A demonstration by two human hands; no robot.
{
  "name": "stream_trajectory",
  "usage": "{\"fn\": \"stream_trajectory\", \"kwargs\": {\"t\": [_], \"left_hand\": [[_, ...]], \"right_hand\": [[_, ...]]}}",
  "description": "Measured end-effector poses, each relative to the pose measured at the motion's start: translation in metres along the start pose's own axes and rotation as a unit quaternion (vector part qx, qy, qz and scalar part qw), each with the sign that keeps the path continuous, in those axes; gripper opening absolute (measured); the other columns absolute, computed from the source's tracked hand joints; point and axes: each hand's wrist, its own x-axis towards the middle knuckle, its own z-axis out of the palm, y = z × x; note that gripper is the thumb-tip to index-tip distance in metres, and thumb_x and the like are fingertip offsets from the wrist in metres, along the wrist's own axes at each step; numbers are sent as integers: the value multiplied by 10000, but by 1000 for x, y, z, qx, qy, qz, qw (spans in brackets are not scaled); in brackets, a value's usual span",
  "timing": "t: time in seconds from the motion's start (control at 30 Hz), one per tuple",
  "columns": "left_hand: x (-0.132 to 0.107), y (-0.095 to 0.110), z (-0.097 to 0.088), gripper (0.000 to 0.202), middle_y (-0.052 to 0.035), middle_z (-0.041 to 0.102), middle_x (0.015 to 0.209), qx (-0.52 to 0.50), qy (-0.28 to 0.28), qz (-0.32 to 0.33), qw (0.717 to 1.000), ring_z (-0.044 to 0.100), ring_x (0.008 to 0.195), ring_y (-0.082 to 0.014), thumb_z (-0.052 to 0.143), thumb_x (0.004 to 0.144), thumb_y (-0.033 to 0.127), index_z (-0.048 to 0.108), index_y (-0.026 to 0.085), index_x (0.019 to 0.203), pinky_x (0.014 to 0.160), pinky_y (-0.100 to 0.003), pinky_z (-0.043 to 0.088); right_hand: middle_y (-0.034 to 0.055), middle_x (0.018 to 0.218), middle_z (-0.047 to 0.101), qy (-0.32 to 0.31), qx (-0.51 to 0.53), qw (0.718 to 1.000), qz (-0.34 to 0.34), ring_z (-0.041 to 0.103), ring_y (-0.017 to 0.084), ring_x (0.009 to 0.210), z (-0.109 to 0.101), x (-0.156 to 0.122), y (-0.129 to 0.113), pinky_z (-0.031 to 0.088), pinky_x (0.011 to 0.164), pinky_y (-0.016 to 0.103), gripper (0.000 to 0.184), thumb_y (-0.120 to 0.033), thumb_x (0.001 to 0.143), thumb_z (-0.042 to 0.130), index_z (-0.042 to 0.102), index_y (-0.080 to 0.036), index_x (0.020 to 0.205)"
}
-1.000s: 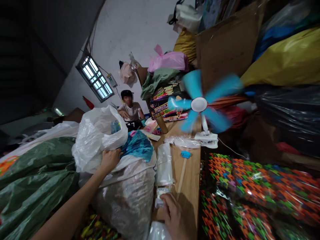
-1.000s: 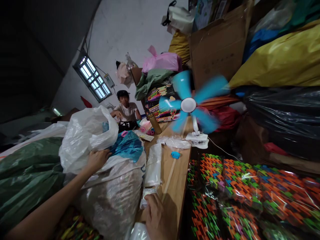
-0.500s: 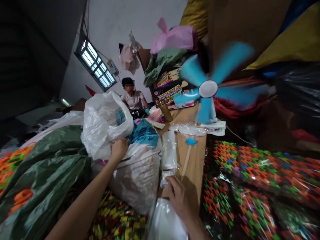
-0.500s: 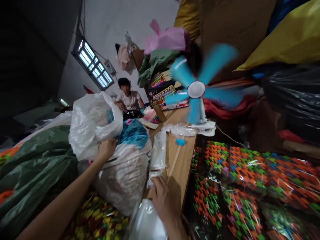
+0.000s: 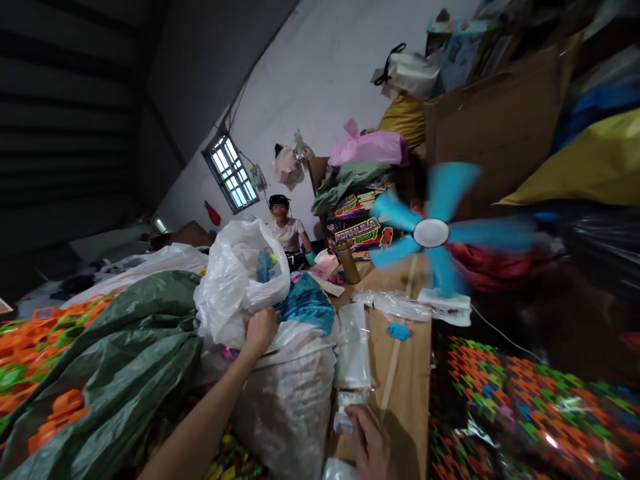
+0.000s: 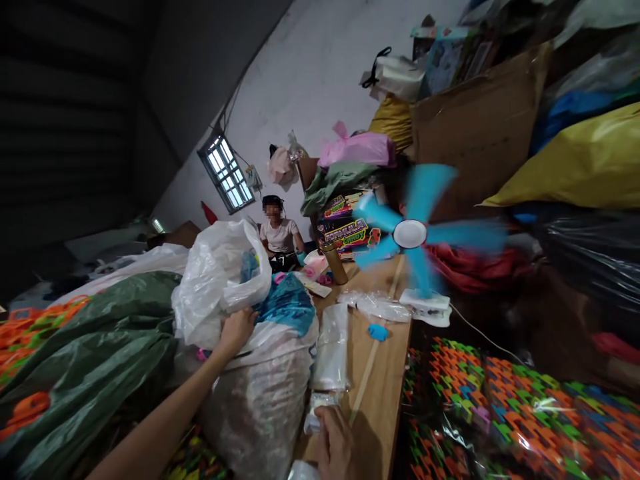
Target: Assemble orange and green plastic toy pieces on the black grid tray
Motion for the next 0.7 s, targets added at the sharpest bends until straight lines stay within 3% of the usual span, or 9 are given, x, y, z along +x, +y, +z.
{"fn": "stream_trajectory", "kwargs": {"t": [0.53, 0.7], "left_hand": [[2, -1, 8, 395, -180, 744, 1063, 8, 8, 8, 1000, 712, 1043, -296, 338, 1035, 318, 670, 110, 1087, 881, -361, 512], [2, 0, 8, 391, -180, 741, 1077, 8, 13, 13, 1000, 710, 1048, -291, 336, 1037, 304, 665, 101, 1100, 884, -356, 509]], "right_hand": [[49, 854, 742, -1, -6, 1000, 24, 745, 162, 776, -1, 0, -4, 598, 674, 220, 264, -145, 957, 420, 672, -221, 977], [51, 901, 750, -46, 2, 999, 15, 750, 162, 829, -6, 0, -1, 604, 721, 219, 276, -125, 958, 423, 671, -221, 1032]]}}
